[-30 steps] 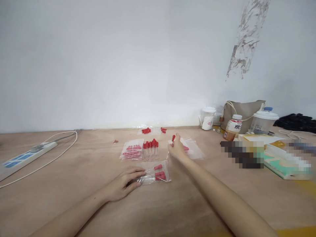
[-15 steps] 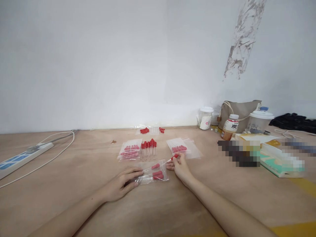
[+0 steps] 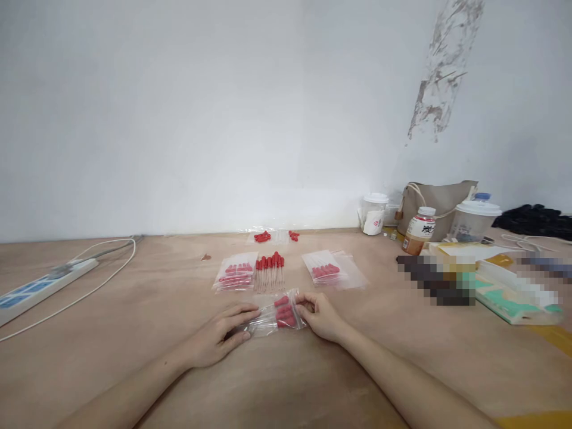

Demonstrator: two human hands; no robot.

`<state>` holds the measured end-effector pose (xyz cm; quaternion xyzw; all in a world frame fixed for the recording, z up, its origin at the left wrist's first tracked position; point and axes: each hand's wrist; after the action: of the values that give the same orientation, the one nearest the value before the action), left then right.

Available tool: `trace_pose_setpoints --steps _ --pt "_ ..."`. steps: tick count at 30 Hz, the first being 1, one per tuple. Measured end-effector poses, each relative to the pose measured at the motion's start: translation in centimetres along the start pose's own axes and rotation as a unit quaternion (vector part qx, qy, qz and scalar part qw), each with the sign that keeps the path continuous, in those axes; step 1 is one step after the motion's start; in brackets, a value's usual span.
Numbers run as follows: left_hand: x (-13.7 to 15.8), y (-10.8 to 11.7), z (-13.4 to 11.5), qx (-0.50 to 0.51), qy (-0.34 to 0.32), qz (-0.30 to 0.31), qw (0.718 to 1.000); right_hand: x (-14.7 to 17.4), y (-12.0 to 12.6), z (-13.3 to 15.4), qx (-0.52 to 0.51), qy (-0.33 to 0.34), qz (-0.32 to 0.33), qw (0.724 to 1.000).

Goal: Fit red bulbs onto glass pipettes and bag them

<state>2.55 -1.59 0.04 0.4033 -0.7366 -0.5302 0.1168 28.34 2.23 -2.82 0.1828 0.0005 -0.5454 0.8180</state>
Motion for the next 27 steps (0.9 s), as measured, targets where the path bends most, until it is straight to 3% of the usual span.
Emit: trace_pose_setpoints --steps 2,6,9,13,21,27 --pt "0.0 0.0 0.0 0.002 -0.001 -0.003 1.0 -0.1 0.1 -0.1 -0.025 -0.024 0.001 0.999" --pt "0.0 0.1 -0.1 0.0 -0.003 0.004 1.0 -1.2 1.1 -0.5 -0.006 -0.046 -0.069 0.997" --pt "0.1 0.3 0.0 -0.024 -0.001 0.012 1.0 -3.0 2.0 -0.3 0.103 -0.021 -0.116 0.988" --pt "0.2 0.4 0.4 -0.063 -0.003 0.028 0.998 -6.0 1.7 0.6 0.3 -0.001 -0.129 0.945" --pt "0.3 0.5 0.9 -0.066 -0.002 0.04 0.997 -12.1 -0.9 0.6 0.386 -0.11 -0.166 0.901" --pt "0.4 0.4 0.7 -0.061 -0.004 0.039 0.997 -13.7 -1.2 0.7 0.416 -0.194 -0.137 0.878"
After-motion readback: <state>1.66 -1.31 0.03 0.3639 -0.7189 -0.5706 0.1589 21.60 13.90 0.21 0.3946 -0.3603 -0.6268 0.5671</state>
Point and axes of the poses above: each hand's wrist, its own x-axis away from the middle knuckle, its own y-axis out of the back of the hand, z = x × y, and after that the axes turned 2 degrees about x, right-handed
